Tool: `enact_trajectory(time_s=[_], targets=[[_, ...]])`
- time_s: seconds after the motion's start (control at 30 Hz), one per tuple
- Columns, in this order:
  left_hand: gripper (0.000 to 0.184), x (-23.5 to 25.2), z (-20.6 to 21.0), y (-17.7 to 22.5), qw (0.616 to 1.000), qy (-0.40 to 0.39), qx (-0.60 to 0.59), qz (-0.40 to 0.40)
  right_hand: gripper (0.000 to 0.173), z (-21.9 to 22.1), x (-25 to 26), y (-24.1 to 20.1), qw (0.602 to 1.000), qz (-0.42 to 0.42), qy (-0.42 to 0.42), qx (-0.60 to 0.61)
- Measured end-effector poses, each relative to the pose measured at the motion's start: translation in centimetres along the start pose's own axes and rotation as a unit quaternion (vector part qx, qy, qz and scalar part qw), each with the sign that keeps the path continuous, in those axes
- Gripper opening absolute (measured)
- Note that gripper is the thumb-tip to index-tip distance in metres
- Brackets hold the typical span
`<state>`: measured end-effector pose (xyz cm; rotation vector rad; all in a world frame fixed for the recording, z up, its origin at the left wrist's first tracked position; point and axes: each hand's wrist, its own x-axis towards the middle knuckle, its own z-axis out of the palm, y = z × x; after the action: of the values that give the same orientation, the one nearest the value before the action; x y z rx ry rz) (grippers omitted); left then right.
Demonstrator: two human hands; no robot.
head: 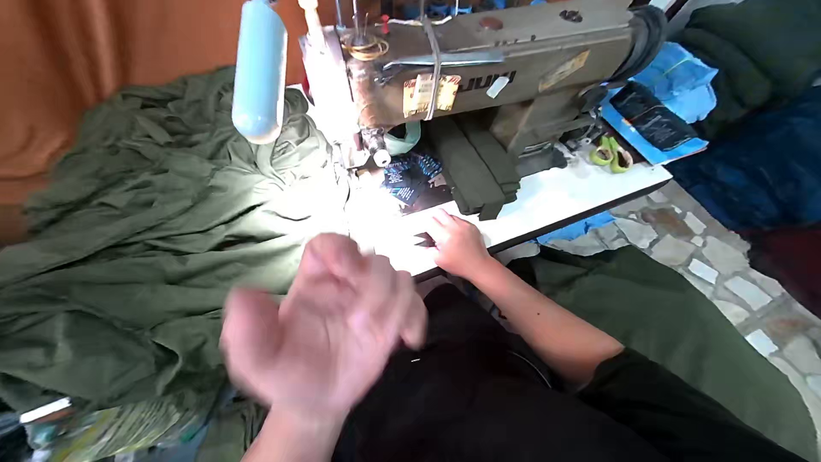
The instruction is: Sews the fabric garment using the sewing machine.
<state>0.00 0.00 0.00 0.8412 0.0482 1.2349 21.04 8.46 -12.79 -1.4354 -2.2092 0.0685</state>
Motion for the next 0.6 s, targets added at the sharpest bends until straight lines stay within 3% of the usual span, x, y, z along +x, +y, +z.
enact_trajectory(time_s=[0.03, 0.1, 0.4, 0.6], targets=[[0.039, 0.8, -1.5, -0.4, 0.995, 0.075, -0.060, -0.002, 0.028, 0.0, 0.1, 0.0, 1.000, -0.001, 0.002, 0.003], [0.042, 1.8, -3.9, -1.0, 0.983, 0.148, -0.107, -0.011, 0.028, 0.1, 0.0, 0.0, 1.000, -0.002, 0.002, 0.007], [0.045, 3.4, -7.5, -2.1, 0.956, 0.262, -0.114, -0.070, 0.029, 0.0, 0.1, 0.2, 1.000, -0.003, -0.005, 0.001], [0.047, 4.0, -8.5, -2.8, 0.953, 0.260, -0.128, -0.088, 0.030, 0.1, 0.1, 0.4, 1.000, -0.009, 0.002, 0.009]])
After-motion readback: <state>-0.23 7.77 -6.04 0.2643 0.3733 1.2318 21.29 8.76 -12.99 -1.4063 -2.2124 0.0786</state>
